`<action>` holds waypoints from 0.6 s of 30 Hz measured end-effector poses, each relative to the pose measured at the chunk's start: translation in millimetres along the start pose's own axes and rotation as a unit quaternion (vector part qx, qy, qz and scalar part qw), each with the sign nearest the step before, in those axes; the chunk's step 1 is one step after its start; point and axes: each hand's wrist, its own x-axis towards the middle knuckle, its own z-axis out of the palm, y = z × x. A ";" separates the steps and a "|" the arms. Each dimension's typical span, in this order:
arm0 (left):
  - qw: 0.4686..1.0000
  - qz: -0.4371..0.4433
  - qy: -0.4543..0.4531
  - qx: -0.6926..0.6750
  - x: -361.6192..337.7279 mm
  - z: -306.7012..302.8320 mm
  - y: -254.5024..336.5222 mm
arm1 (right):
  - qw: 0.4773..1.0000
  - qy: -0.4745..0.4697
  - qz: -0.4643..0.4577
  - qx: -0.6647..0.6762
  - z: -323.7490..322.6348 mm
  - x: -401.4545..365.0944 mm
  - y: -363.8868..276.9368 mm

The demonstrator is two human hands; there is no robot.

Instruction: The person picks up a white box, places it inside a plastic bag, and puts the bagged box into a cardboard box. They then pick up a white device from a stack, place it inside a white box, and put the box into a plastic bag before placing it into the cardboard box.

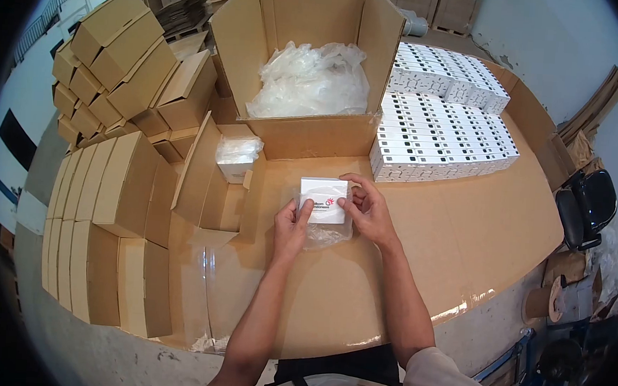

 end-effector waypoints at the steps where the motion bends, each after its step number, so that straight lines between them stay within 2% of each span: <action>1: 1.000 -0.002 -0.004 0.008 0.9 -0.8 -1.5 | 1.000 0.004 -0.003 -0.004 -0.4 0.2 1.1; 7: 1.000 0.013 0.012 -0.013 -1.4 3.0 2.9 | 0.999 -0.005 0.011 0.030 9.0 -0.4 -7.4; 13: 0.995 0.054 0.031 0.071 -4.5 1.5 3.1 | 0.999 -0.013 0.009 0.027 9.2 -0.5 -6.1; 18: 0.989 0.054 0.077 0.110 -1.4 -0.9 -4.8 | 0.999 -0.031 0.011 0.022 11.4 -1.2 -3.6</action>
